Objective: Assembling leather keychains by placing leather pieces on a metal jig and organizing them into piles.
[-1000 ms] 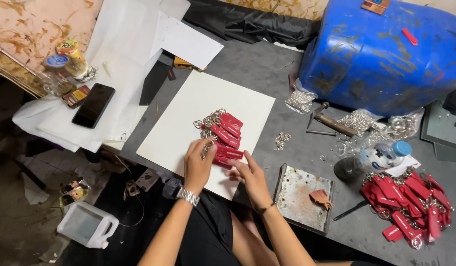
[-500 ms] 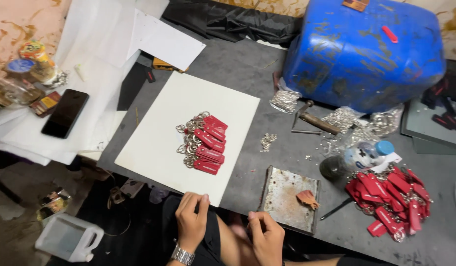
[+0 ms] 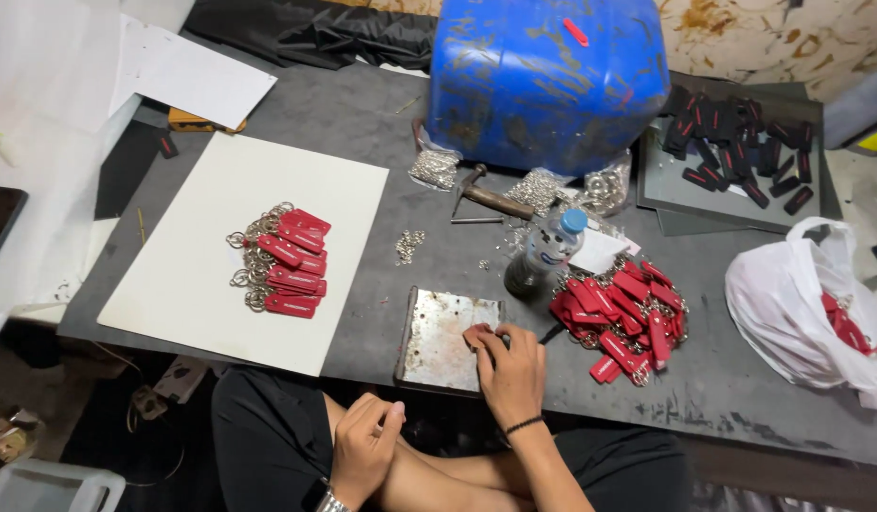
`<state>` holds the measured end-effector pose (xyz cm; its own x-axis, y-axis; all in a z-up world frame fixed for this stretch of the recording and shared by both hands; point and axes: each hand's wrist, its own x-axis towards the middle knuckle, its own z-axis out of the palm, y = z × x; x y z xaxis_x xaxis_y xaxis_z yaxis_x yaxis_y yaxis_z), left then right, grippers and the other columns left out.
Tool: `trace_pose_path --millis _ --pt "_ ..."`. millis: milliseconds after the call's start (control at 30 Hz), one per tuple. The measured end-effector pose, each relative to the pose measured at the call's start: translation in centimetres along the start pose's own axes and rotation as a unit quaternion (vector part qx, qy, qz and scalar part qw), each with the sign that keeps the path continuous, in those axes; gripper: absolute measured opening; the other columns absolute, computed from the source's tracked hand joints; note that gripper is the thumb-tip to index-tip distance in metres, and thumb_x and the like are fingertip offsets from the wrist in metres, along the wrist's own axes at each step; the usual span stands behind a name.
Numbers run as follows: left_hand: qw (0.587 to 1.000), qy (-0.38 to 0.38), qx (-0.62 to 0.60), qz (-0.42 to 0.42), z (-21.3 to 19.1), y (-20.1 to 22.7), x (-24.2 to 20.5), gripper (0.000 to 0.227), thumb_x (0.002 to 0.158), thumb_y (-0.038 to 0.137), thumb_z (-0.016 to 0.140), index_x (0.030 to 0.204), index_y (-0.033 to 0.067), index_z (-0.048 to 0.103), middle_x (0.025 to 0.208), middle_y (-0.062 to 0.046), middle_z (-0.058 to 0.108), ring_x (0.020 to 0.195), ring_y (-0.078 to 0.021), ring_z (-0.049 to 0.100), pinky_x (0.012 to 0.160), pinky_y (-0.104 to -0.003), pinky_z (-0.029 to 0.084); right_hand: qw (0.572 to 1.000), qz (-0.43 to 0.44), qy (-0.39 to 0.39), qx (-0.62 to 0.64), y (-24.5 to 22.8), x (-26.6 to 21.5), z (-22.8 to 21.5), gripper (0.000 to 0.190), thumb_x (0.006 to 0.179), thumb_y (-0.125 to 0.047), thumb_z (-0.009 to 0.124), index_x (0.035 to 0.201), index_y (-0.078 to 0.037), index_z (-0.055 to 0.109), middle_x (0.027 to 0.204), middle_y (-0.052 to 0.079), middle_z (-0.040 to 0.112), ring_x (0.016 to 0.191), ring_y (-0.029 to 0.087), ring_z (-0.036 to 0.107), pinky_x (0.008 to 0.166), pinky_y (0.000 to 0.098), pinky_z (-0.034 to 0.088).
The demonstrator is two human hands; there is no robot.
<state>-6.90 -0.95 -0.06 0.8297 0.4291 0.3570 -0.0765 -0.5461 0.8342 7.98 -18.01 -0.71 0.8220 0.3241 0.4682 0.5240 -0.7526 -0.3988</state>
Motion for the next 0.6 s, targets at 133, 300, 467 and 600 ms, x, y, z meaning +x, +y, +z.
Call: trace_pose_path --millis 133,300,467,600 --pt "0.999 0.004 -0.016 0.034 1.0 1.9 0.7 0.022 0.087 0.009 0.064 0.066 0.0059 0.064 0.062 -0.004 0.06 0.058 -0.0195 0.049 0.054 -0.031 0.044 0.992 0.042 0.047 0.111 -0.3 -0.1 -1.2 0.013 0.085 -0.011 0.069 0.096 -0.011 0.075 0.099 0.002 0.067 0.091 0.024 0.057 0.086 0.0334 0.045" --pt "0.984 -0.08 -0.092 -0.127 1.6 5.4 2.3 0.036 0.09 0.017 0.062 0.124 0.0086 0.069 0.095 -0.002 0.074 0.073 -0.0126 0.064 0.068 -0.024 0.053 0.561 0.461 -0.087 0.682 -1.8 -2.9 -3.9 0.04 0.096 -0.006 0.06 0.133 0.01 0.062 0.117 0.02 0.072 0.106 0.022 0.069 0.071 0.0264 0.043" --pt "0.968 -0.143 -0.127 -0.163 2.3 7.2 3.1 0.027 0.087 0.021 0.066 0.107 0.0054 0.075 0.093 -0.003 0.077 0.073 -0.0126 0.065 0.065 -0.024 0.052 0.556 0.46 -0.082 0.687 -2.7 -6.5 -4.6 0.033 0.097 -0.006 0.055 0.121 0.014 0.066 0.126 0.024 0.07 0.11 0.028 0.065 0.088 0.0333 0.045" --pt "0.954 -0.144 -0.143 -0.222 2.5 7.1 2.1 0.016 0.084 0.016 0.075 0.088 0.0018 0.08 0.065 -0.001 0.073 0.057 -0.0071 0.057 0.053 -0.021 0.047 0.586 0.446 -0.116 0.667 -3.9 -7.0 -6.6 0.047 0.094 -0.019 0.059 0.131 0.01 0.062 0.13 0.021 0.068 0.104 0.024 0.064 0.082 0.0305 0.047"
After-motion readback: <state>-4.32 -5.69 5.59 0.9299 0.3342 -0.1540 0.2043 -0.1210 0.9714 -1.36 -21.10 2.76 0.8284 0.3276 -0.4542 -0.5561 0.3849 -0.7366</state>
